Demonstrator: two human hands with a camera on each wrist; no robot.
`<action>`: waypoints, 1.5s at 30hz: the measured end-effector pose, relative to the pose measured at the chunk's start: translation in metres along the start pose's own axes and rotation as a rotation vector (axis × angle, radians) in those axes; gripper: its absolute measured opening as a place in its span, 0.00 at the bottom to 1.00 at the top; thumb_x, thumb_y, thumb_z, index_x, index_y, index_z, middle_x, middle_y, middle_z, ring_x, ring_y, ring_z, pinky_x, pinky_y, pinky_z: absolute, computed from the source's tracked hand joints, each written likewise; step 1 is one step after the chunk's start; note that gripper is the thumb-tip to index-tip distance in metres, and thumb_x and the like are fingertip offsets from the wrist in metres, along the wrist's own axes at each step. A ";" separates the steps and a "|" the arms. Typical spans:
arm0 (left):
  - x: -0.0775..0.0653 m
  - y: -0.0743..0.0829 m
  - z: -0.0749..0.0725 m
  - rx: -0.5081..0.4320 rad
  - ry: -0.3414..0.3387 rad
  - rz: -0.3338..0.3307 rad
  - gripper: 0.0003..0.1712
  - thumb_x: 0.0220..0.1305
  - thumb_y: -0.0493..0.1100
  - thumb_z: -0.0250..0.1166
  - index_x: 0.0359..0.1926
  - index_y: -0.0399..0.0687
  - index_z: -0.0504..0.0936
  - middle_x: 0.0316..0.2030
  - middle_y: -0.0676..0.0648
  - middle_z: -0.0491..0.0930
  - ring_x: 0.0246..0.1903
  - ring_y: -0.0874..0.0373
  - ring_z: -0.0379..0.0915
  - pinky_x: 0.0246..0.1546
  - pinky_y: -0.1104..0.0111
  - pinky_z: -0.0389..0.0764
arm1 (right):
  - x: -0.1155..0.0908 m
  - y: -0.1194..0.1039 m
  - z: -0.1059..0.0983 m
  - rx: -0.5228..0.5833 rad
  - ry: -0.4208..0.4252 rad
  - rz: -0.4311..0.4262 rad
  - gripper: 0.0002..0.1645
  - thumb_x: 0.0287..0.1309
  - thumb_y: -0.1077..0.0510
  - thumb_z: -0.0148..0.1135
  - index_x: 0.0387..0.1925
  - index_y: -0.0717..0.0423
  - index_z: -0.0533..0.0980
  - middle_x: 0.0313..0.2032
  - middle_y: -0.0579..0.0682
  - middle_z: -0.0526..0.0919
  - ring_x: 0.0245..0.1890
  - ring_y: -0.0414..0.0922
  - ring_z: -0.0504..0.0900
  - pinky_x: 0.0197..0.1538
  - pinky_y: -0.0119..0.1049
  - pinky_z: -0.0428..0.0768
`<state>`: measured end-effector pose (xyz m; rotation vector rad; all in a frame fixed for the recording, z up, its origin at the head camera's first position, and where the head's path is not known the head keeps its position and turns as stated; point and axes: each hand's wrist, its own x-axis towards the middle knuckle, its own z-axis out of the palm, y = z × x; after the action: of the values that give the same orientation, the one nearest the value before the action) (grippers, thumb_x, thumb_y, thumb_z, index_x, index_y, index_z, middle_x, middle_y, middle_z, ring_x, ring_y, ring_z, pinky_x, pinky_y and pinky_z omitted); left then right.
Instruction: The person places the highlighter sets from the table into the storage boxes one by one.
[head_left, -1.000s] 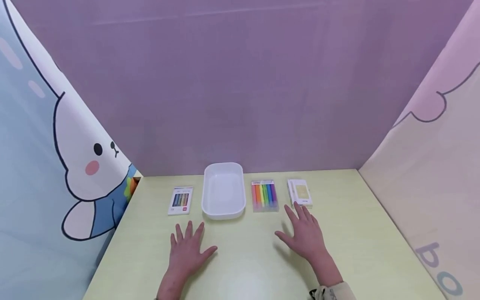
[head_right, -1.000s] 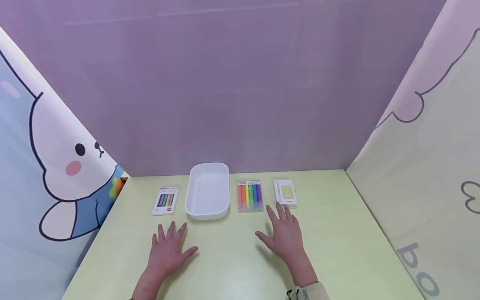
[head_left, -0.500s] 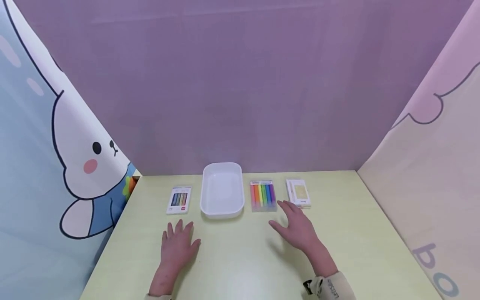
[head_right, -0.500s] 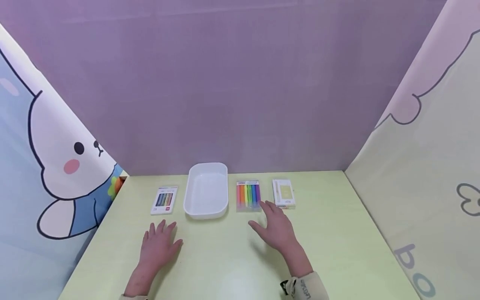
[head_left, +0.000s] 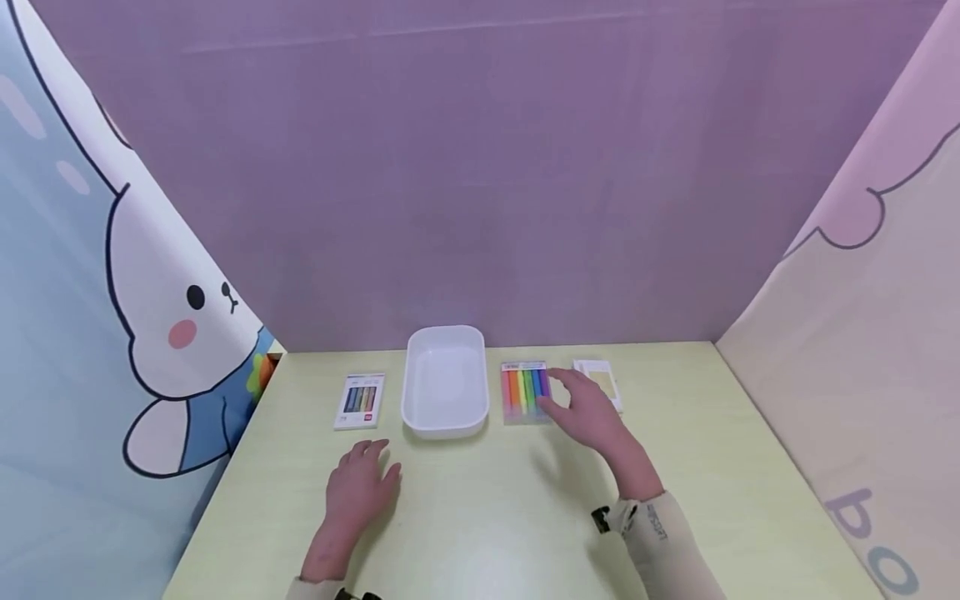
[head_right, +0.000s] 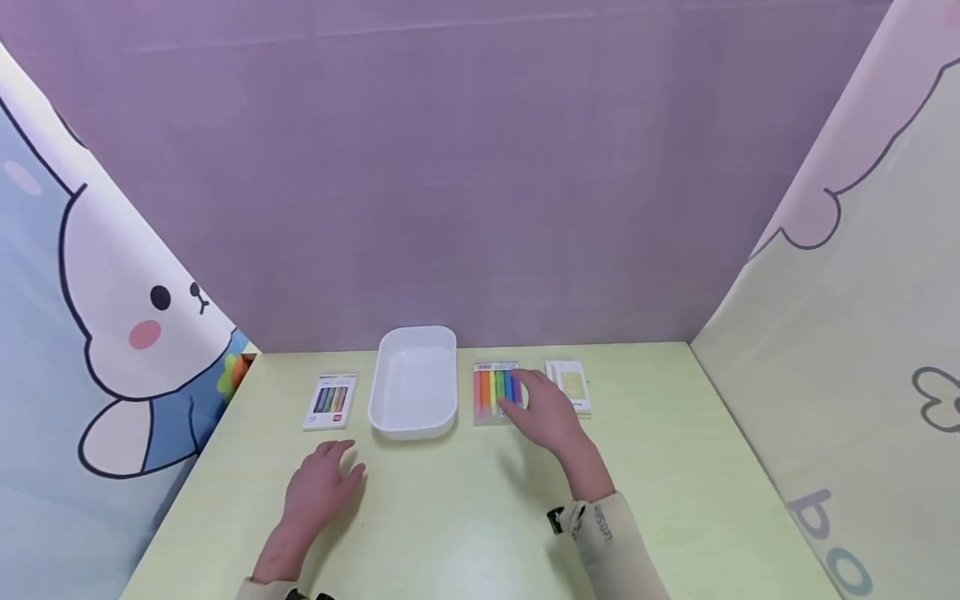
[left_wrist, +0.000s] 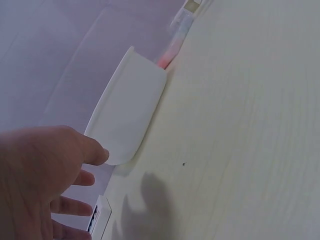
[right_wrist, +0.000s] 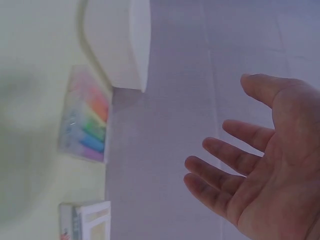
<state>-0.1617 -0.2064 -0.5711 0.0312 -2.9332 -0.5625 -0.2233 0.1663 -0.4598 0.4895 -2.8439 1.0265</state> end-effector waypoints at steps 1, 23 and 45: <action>0.000 0.000 -0.001 -0.006 0.002 -0.004 0.29 0.62 0.54 0.63 0.59 0.42 0.77 0.56 0.35 0.73 0.51 0.35 0.71 0.44 0.41 0.73 | 0.004 -0.001 -0.001 0.007 -0.008 -0.001 0.33 0.64 0.46 0.61 0.64 0.60 0.70 0.61 0.59 0.73 0.60 0.57 0.72 0.59 0.54 0.71; 0.025 0.010 -0.001 -0.003 0.062 -0.059 0.25 0.62 0.50 0.62 0.55 0.39 0.78 0.49 0.35 0.77 0.42 0.36 0.74 0.37 0.45 0.75 | 0.083 -0.015 0.034 0.184 -0.164 0.026 0.31 0.65 0.48 0.59 0.65 0.58 0.69 0.58 0.60 0.75 0.55 0.59 0.76 0.55 0.51 0.74; 0.043 -0.013 0.016 -0.059 0.177 -0.059 0.21 0.62 0.49 0.63 0.50 0.40 0.79 0.42 0.37 0.80 0.37 0.39 0.77 0.32 0.48 0.76 | 0.107 -0.011 0.091 0.338 -0.177 0.136 0.38 0.63 0.50 0.63 0.72 0.49 0.61 0.63 0.64 0.69 0.51 0.61 0.78 0.45 0.52 0.80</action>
<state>-0.2070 -0.2148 -0.5838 0.1537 -2.7505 -0.6205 -0.3178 0.0717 -0.5037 0.4336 -2.8960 1.5775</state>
